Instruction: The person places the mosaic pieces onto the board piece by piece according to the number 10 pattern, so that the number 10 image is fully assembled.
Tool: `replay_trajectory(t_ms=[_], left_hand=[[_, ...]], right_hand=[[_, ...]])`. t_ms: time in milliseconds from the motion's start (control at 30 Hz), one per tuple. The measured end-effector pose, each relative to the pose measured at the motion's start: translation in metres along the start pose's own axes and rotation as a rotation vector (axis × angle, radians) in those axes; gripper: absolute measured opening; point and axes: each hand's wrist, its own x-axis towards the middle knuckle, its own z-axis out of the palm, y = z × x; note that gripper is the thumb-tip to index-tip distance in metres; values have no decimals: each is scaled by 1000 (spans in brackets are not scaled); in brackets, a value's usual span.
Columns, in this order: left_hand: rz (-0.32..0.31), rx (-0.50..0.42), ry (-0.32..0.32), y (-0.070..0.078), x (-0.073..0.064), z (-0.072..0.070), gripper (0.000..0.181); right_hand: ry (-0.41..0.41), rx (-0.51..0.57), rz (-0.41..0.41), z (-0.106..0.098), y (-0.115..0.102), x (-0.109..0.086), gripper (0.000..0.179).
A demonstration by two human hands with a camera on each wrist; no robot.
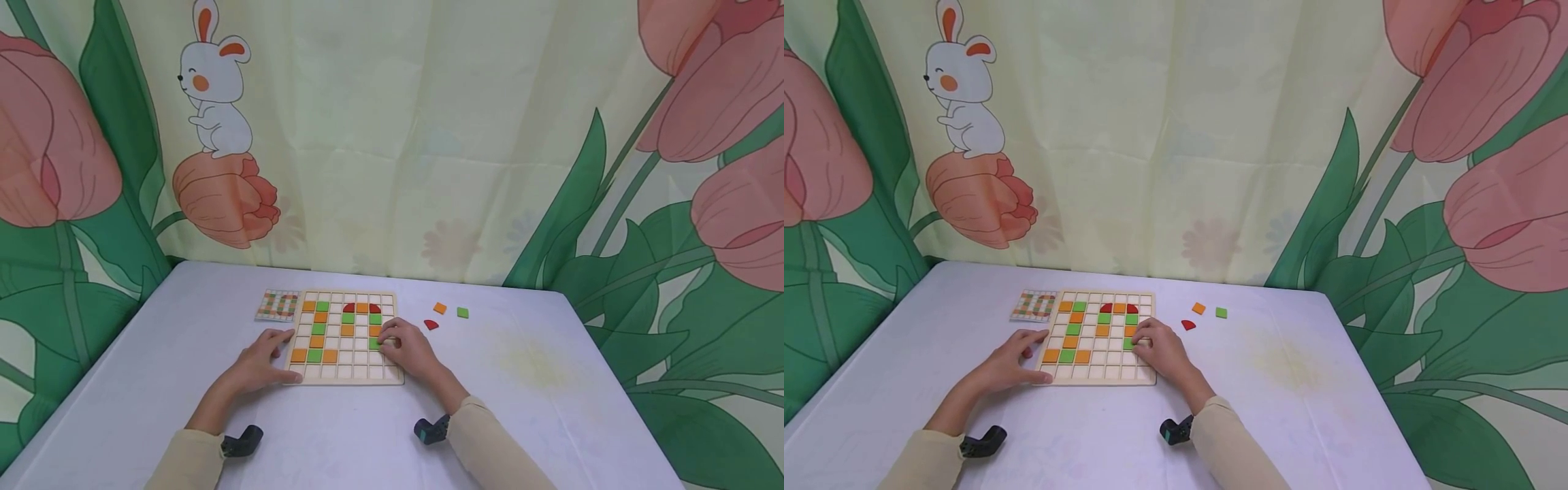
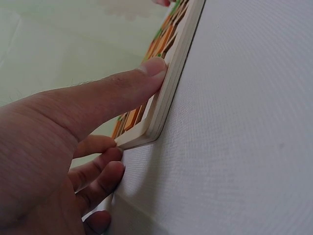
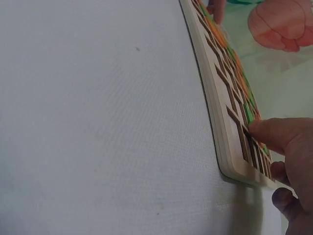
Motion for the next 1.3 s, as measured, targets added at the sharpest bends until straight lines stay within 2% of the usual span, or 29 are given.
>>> replay_trajectory(t_ms=[433, 767, 1133, 1300], left_hand=[[-3, 4, -2, -1, 1, 2, 105], [-17, 8, 2, -1, 2, 3, 105], [-19, 5, 2, -2, 2, 3, 105], [-22, 6, 1, -2, 2, 3, 106]], right_hand=[[11, -8, -23, -1, 0, -2, 8], [40, 9, 64, -10, 8, -5, 21], [76, -31, 59, -26, 23, -9, 24], [94, -61, 106, -35, 34, -12, 25]])
